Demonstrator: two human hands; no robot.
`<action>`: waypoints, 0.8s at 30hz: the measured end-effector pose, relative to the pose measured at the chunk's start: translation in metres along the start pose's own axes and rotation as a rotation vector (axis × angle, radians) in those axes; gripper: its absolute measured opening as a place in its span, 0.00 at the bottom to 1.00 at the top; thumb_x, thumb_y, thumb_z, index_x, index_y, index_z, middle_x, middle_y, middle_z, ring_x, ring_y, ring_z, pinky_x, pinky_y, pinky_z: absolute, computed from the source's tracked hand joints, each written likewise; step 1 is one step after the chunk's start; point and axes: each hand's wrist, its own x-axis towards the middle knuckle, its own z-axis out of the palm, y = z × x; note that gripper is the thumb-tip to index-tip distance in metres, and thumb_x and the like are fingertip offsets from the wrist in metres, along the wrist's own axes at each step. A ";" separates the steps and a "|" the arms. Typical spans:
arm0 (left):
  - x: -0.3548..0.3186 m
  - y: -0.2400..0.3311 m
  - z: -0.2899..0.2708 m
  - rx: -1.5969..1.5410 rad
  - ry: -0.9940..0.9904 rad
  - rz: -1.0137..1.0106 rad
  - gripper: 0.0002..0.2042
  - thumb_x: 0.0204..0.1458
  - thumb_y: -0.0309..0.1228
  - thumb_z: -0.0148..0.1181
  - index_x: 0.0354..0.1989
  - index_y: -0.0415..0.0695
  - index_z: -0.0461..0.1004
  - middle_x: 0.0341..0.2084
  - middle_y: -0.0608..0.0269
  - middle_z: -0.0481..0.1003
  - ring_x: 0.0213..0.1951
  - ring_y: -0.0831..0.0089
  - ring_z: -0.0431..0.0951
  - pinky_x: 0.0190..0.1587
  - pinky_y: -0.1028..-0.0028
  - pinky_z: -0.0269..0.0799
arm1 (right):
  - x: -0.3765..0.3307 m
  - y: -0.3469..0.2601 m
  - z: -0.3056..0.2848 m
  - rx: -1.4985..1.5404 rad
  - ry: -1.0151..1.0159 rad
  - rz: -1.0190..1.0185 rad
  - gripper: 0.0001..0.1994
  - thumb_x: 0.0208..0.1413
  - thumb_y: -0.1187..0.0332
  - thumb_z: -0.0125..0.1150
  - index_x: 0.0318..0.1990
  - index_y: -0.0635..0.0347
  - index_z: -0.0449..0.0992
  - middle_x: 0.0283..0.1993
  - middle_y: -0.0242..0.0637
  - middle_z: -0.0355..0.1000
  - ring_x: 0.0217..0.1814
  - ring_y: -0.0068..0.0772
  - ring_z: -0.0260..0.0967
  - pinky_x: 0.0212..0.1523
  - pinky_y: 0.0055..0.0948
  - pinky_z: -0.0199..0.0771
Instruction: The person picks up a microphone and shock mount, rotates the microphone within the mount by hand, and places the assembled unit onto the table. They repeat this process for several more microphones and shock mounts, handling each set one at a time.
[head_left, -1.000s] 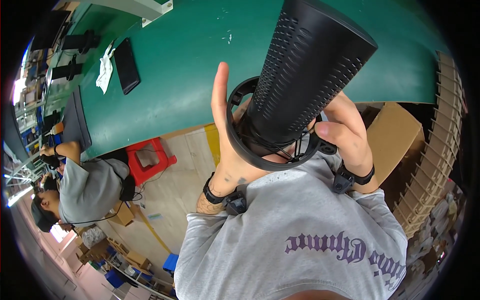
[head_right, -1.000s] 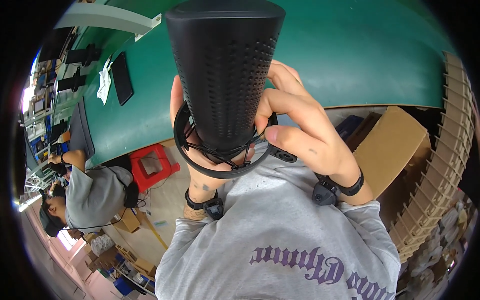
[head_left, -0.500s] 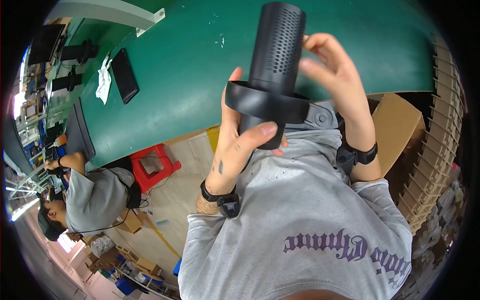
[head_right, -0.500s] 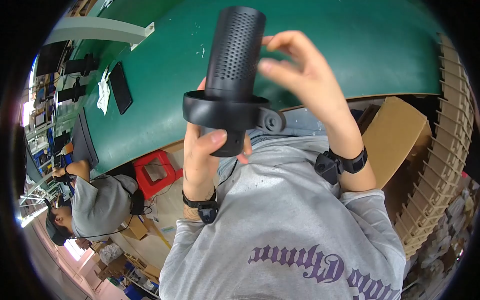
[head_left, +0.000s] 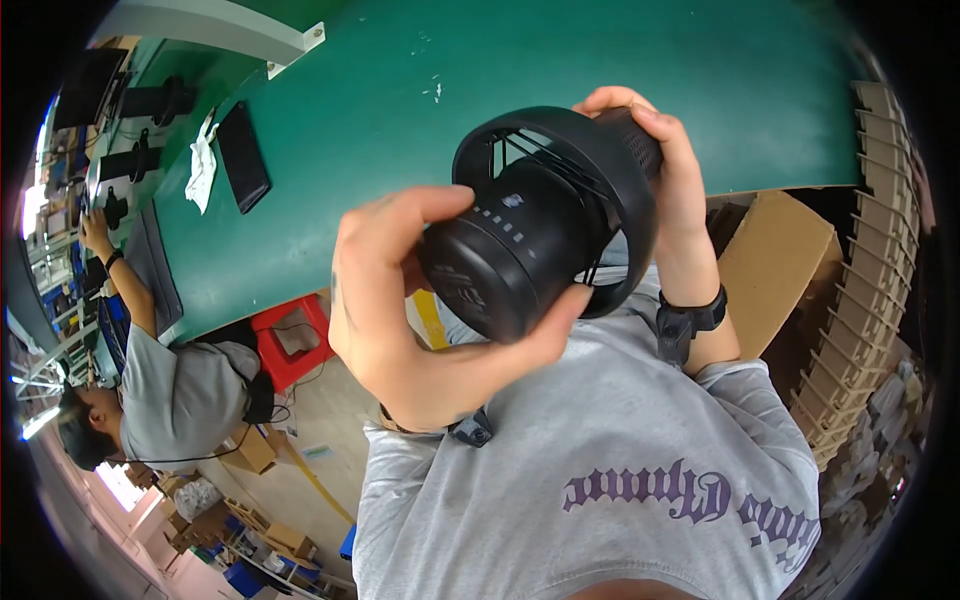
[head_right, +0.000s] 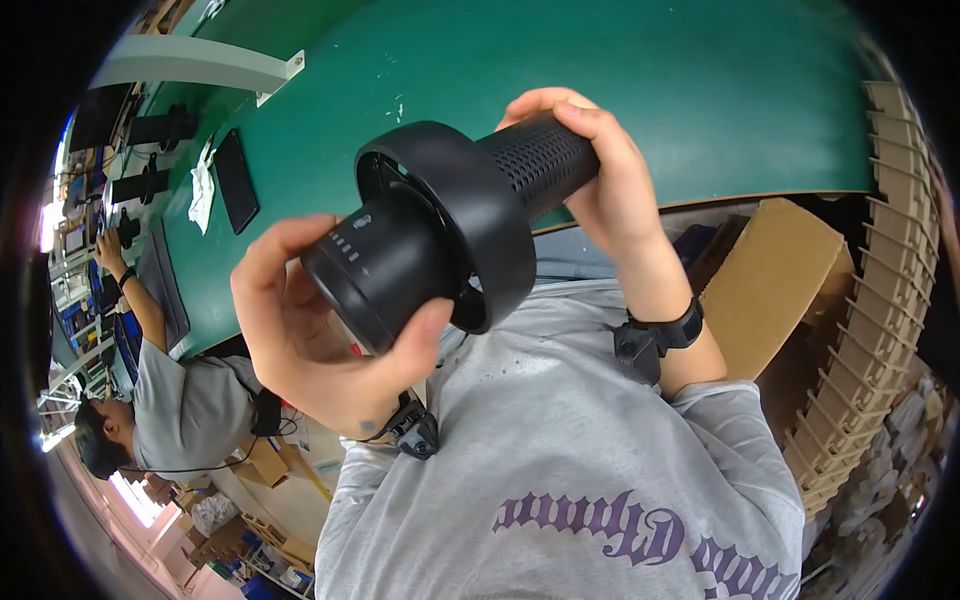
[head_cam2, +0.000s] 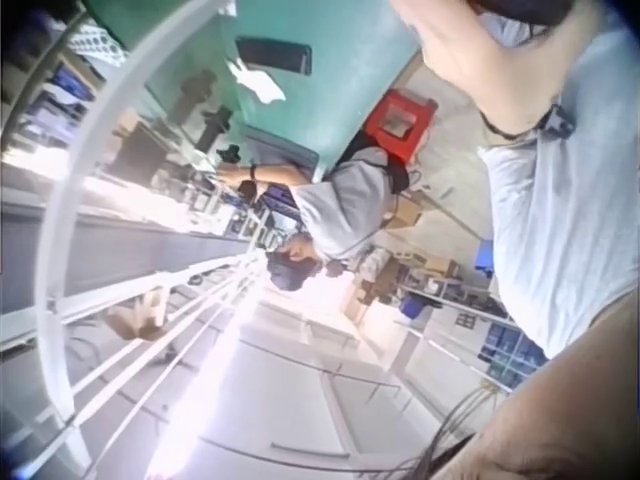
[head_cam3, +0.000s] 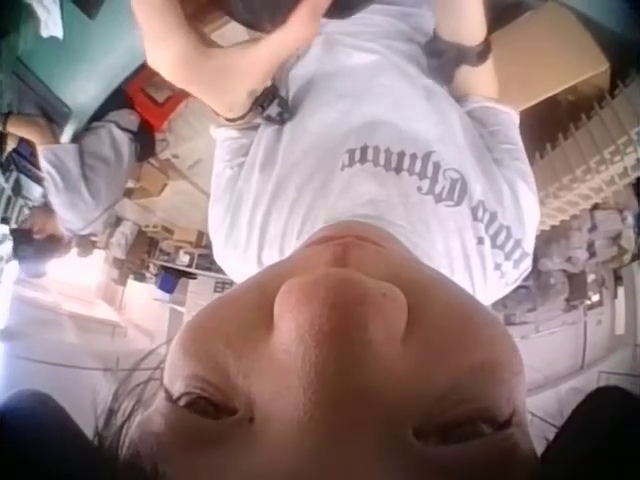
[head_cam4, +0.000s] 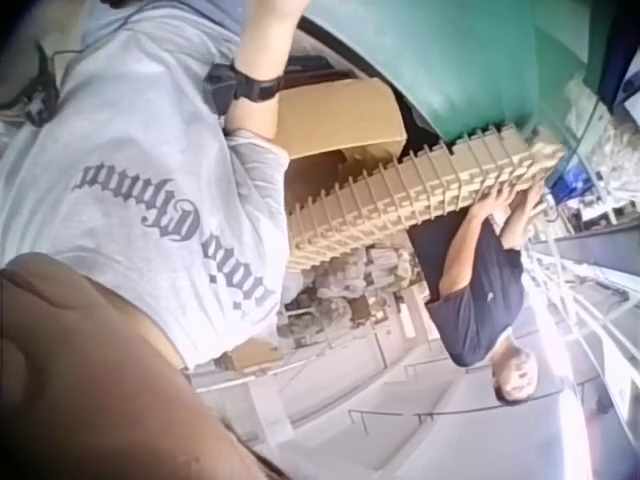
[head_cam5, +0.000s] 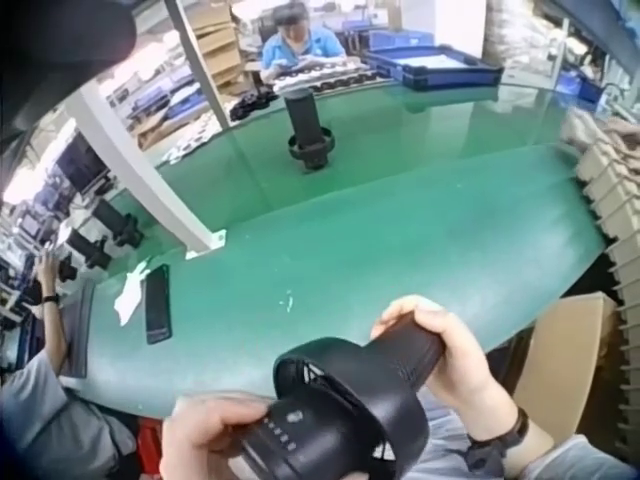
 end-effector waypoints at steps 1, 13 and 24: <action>0.000 -0.001 -0.001 -0.003 -0.003 0.000 0.36 0.25 0.28 0.77 0.48 0.33 0.65 0.38 0.56 0.70 0.37 0.71 0.76 0.39 0.76 0.74 | -0.003 0.002 0.001 0.052 -0.008 0.018 0.18 0.59 0.60 0.44 0.46 0.66 0.71 0.43 0.43 0.72 0.45 0.32 0.71 0.49 0.29 0.70; 0.002 -0.016 0.006 0.003 0.025 0.550 0.19 0.30 0.32 0.75 0.35 0.49 0.78 0.43 0.52 0.72 0.28 0.69 0.75 0.28 0.75 0.71 | -0.004 0.002 0.001 0.249 -0.071 -0.089 0.18 0.55 0.62 0.44 0.45 0.69 0.70 0.41 0.46 0.72 0.43 0.38 0.72 0.48 0.32 0.72; -0.012 -0.004 0.005 0.240 -0.054 0.789 0.12 0.46 0.33 0.57 0.38 0.68 0.76 0.41 0.73 0.77 0.29 0.71 0.62 0.21 0.79 0.55 | -0.004 0.000 -0.001 0.307 -0.064 -0.113 0.17 0.54 0.63 0.46 0.44 0.67 0.70 0.41 0.45 0.70 0.44 0.39 0.70 0.45 0.34 0.74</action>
